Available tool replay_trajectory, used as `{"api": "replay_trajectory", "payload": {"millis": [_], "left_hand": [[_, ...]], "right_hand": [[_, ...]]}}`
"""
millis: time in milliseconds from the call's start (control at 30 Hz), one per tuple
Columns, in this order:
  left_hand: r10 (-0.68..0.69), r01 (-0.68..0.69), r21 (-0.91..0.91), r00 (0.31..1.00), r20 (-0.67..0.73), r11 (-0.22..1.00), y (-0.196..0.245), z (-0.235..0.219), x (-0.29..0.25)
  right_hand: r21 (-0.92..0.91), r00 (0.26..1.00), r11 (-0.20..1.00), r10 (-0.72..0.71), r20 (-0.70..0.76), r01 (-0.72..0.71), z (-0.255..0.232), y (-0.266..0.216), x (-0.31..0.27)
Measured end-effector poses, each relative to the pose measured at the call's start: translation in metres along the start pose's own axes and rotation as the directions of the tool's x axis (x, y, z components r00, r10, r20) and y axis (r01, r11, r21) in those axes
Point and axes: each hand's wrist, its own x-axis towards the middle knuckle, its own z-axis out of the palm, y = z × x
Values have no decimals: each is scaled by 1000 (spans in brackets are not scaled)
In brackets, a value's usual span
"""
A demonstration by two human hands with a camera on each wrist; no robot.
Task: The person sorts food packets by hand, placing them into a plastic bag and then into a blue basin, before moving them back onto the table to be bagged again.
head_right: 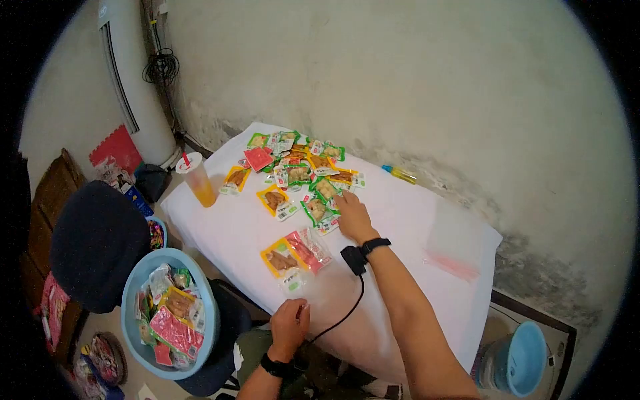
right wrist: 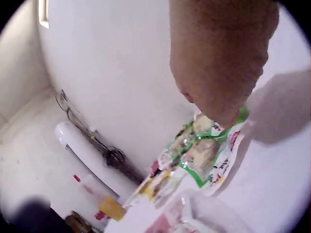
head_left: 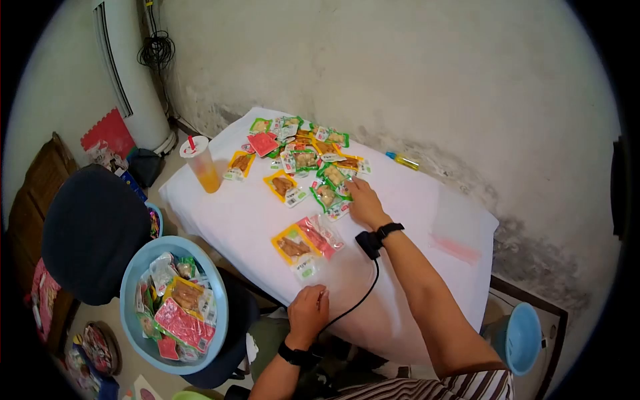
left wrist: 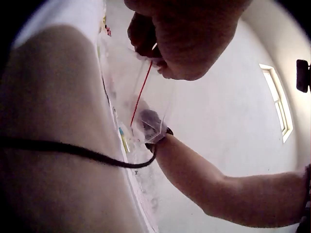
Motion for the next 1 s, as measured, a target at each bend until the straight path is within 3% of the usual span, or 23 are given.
{"api": "replay_trajectory", "payload": {"millis": [33,100,267,333,467,533,567,600,667,767,833,900,967,1000], "left_hand": [[-12,12,0,1000,9,1000,-1,-1,0],[13,-13,-1,1000,-4,1000,-5,0,-1],[-9,9,-41,1000,14,999,-1,-2,1],[43,-43,-14,999,11,999,-1,0,1],[46,-47,-44,999,-14,998,1,2,2],[8,-7,-53,1000,9,999,3,2,-1],[-5,6,-52,1000,14,999,4,3,-1],[-1,1,-52,1000,6,999,4,3,0],[-16,16,-50,1000,-6,999,3,2,-1],[3,-6,-87,999,-40,996,4,4,1],[-2,0,-74,999,-35,997,6,4,0],[-8,3,-85,999,-54,996,4,6,0],[-8,1,-97,997,-71,995,6,7,0],[-17,9,-104,998,-68,995,7,7,0]], "right_hand": [[3,1000,1000,0,-1,0,4,1,8],[-301,994,951,-41,100,69,14,3,20],[-240,985,961,-104,136,134,33,19,28],[-55,993,994,-89,80,94,35,25,27],[-76,997,995,-66,31,68,32,27,27],[-86,989,991,96,-113,-106,24,22,21],[-83,990,991,98,-100,-106,16,20,16],[96,962,980,189,-198,-172,6,19,11],[439,898,875,344,-273,-201,-10,20,-10],[768,865,621,461,-199,-154,-56,13,-64],[678,887,678,454,-85,-282,-88,17,-121],[855,841,458,539,-50,-242,-98,9,-177],[910,736,148,643,209,-387,-126,-30,-220],[919,743,32,599,297,-393,-115,-27,-247]]}}
